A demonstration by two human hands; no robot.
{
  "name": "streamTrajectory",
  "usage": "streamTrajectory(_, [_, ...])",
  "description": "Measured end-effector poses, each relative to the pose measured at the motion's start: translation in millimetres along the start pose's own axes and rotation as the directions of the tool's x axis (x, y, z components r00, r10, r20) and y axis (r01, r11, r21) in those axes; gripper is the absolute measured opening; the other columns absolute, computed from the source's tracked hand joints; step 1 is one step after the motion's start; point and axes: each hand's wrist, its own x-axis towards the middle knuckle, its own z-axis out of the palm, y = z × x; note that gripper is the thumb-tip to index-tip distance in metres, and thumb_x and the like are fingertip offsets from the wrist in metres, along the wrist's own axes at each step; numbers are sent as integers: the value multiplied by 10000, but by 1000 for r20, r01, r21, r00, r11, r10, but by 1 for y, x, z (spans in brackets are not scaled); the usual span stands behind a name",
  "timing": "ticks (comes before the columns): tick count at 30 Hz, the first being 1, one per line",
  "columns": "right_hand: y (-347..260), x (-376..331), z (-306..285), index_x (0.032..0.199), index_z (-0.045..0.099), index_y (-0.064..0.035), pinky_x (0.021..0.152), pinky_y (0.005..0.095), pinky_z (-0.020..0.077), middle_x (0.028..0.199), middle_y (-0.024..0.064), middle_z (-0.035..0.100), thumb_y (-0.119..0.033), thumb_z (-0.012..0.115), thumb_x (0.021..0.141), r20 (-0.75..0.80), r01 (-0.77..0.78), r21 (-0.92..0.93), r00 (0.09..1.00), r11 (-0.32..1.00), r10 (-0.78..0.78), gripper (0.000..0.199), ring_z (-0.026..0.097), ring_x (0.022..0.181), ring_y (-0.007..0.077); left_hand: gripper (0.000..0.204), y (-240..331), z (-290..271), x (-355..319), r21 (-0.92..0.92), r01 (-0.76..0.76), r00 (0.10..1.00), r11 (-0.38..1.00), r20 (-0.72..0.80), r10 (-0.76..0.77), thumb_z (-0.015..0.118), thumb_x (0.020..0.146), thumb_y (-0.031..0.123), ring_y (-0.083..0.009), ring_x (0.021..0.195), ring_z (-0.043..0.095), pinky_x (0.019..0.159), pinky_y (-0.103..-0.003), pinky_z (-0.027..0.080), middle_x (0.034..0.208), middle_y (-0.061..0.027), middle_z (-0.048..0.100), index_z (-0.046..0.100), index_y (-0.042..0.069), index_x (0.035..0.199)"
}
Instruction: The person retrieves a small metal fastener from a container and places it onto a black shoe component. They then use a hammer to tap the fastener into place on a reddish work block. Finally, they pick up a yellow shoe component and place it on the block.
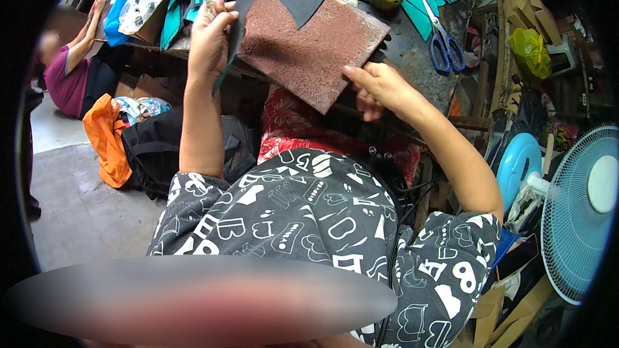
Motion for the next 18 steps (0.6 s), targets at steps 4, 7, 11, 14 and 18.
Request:
streamTrajectory(4, [1,-31,-7,854,584,-49,549,364,500,707,88,596,-407,751,805,-244,193,-774,788,603,-566,398,638,592,239,195,-9,-17,0,203,-192,980,960,-9,198,608,829,-54,-77,826,520,762,-226,448,922,-12,564,481,78,895])
streamTrajectory(7, [7,-44,-19,1021,588,-83,707,374,521,944,76,611,-337,823,683,-219,100,-940,556,326,-802,483,633,854,265,163,-5,-24,9,277,-305,952,911,110,286,609,828,-11,-90,810,497,760,-247,434,893,7,525,487,77,890])
streamTrajectory(11, [30,-42,-26,1037,578,-72,760,386,516,966,87,597,-275,800,727,-238,-20,-955,644,294,-727,432,621,894,273,346,11,-14,37,548,-486,858,681,446,255,647,854,40,-127,933,544,885,-269,433,980,-49,577,528,2,1177])
streamTrajectory(14, [48,-44,-29,1025,585,-76,756,393,505,936,86,584,-231,778,753,-248,-24,-951,659,310,-710,368,613,895,269,227,36,-19,53,450,-460,852,766,466,238,550,726,-2,-124,844,409,789,-256,364,867,1,414,517,22,950])
streamTrajectory(18, [61,-52,-41,1032,592,-89,745,390,485,917,79,567,-232,776,743,-194,-4,-971,597,239,-779,371,604,881,275,269,89,-41,66,358,-677,702,643,577,417,552,781,-22,-145,907,490,856,-293,413,960,-11,506,548,16,1048])
